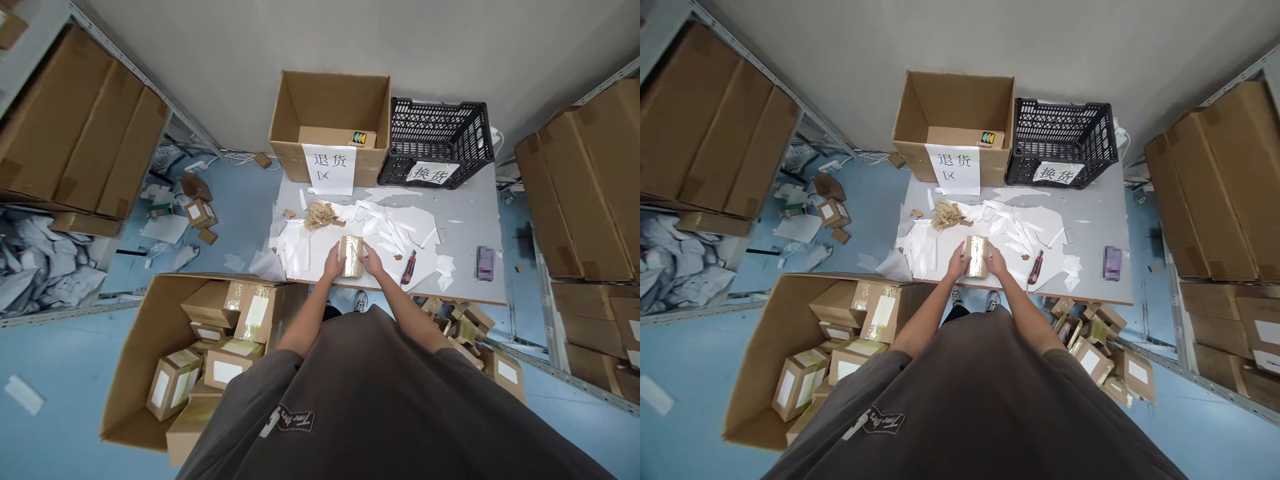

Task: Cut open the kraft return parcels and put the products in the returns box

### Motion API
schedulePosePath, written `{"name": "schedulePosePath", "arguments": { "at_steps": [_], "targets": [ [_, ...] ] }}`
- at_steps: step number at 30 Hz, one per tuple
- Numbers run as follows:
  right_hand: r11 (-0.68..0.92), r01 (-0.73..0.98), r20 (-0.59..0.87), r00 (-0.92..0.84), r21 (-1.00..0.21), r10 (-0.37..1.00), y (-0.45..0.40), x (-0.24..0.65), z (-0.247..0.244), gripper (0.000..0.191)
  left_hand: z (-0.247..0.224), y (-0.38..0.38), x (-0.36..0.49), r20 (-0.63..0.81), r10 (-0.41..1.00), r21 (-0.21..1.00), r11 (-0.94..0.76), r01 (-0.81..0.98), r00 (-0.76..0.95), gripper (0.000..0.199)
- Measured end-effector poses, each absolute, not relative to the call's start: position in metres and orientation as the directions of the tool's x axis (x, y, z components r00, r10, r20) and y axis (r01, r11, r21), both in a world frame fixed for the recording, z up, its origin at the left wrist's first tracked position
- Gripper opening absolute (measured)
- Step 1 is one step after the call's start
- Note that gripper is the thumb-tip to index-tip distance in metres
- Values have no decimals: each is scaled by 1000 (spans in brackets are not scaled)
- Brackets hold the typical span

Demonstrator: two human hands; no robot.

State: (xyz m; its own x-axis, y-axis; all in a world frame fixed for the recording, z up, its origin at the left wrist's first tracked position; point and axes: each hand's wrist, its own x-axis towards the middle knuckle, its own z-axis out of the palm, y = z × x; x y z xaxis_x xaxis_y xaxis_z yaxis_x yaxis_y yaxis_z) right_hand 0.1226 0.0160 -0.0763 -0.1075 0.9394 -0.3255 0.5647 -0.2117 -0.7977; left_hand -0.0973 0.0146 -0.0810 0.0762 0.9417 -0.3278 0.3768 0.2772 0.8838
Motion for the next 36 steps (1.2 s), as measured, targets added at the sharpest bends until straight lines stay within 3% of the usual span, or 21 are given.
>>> {"name": "schedulePosePath", "arguments": {
  "at_steps": [3, 7, 11, 15, 24, 29, 31, 36],
  "targets": [
    [-176, 544, -323, -187, -820, 928, -7, 132, -78, 90, -84, -10, -109, -311, 933, 910, 236, 341, 183, 87],
    [-144, 545, -363, -317, -826, 876, -35, 123, -75, 105, -78, -39, -115, -320, 893, 914, 203, 352, 315, 103],
    [-202, 558, -335, -147, -805, 931, -34, 114, -59, 86, -57, -35, -109, -345, 927, 885, 269, 380, 148, 82],
    [-206, 517, -264, -41, -831, 964, -2, 119, -40, 71, -34, -2, -102, -260, 966, 906, 248, 344, -10, 63],
    [-263, 486, -323, -44, -834, 945, 12, 125, -37, 76, -42, 6, -102, -273, 947, 926, 213, 311, 166, 75],
    [-125, 434, -251, -246, -892, 936, -28, 129, -37, 86, -48, -28, -109, -204, 924, 940, 92, 330, 323, 98],
    [-103, 466, -237, -239, -879, 941, -36, 126, -36, 83, -46, -35, -108, -227, 930, 927, 115, 358, 288, 98],
    [-88, 464, -151, -99, -881, 984, -8, 118, -26, 69, -36, -19, -108, -274, 961, 899, 250, 360, 17, 79]
  ]
}}
